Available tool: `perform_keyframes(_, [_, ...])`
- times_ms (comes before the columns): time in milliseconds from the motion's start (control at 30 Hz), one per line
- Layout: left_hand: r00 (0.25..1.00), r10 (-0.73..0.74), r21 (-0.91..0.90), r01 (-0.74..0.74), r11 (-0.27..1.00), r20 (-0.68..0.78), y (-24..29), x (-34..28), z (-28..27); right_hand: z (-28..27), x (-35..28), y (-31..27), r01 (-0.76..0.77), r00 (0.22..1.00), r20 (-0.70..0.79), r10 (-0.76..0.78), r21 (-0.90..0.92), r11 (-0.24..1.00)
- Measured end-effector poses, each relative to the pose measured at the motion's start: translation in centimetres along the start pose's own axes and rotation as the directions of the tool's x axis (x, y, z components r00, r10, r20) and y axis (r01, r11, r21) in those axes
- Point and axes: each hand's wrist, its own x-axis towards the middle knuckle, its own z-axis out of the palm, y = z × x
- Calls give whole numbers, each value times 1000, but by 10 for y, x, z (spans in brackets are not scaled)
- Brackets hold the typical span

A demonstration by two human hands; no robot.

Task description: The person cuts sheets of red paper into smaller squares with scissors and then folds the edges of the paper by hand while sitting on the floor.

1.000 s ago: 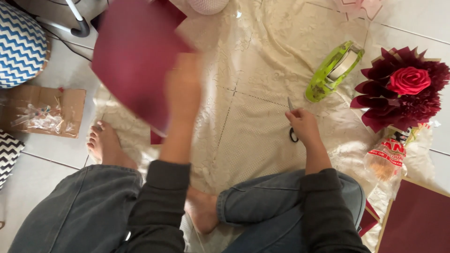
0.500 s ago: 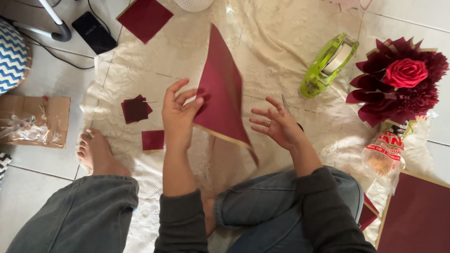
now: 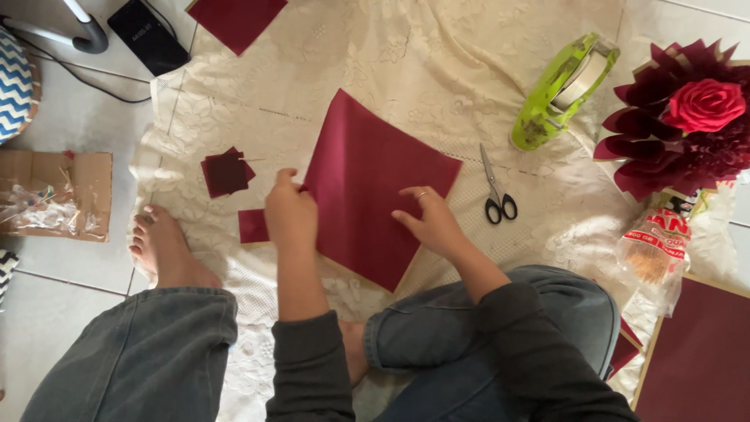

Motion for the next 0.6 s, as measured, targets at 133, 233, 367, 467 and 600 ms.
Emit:
perform_keyframes(133, [938,253,-150,-222,963,238,61,-41,-25,-9,15,15,-147,982,-86,170,228,962])
perform_keyframes(233, [808,379,-32,-410,911,451,72,-59,33,-21,12,15,-298,913,-86,399,526,796])
perform_keyframes(367, [738,383,56,-493,868,556,82,-87,59,-8,19,52,-396,869,-11,495,585,708])
perform_keyframes(467, [635,337,-22,-450,893,695,96,-87,38,12,23,79,-418,867,47,497,612,672])
perform_keyframes(600, [884,281,37,-317,948,373,81,-51,41,17,22,75,-438,840,45,540,644,627])
